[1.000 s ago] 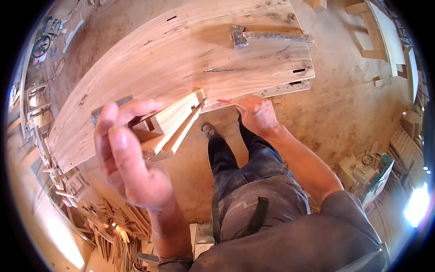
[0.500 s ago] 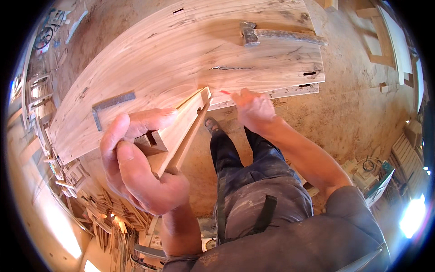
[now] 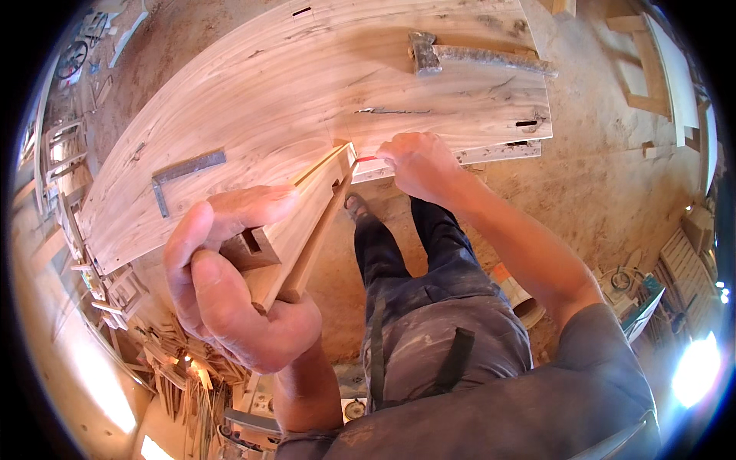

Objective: The person shapes a wood strip on a shaper machine, then marks a large wooden board using a square and pencil, and fits a jointed wood piece into a mortise, tapping it with a hammer and marking the fit.

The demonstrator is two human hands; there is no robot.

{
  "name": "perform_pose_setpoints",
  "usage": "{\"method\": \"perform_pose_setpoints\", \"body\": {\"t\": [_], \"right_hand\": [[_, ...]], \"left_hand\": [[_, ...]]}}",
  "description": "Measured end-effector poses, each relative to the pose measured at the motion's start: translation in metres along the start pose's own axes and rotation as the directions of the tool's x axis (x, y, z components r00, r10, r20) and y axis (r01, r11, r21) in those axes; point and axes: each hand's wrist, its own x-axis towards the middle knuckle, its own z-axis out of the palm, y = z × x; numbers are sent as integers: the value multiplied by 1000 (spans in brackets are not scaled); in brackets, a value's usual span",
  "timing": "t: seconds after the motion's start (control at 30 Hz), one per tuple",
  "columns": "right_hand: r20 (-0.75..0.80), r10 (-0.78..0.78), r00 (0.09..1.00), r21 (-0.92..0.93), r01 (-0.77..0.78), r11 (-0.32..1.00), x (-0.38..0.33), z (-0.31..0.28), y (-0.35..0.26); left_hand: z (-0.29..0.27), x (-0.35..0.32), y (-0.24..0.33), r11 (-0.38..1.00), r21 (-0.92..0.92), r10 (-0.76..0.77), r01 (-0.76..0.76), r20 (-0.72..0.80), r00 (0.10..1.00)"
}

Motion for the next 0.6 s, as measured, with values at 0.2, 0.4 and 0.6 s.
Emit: {"method": "perform_pose_setpoints", "body": {"t": [0.2, 0.4, 0.6], "right_hand": [[242, -23, 970, -199, 73, 977, 18, -41, -28], [222, 46, 974, -192, -3, 981, 7, -47, -21], [151, -69, 986, -125, 88, 988, 21, -21, -15]], "left_hand": [[5, -2, 5, 998, 18, -60, 61, -57, 997], [3, 1, 1, 998, -61, -17, 16, -26, 1000], [-1, -1, -1, 988, 75, 129, -132, 40, 991]]}}
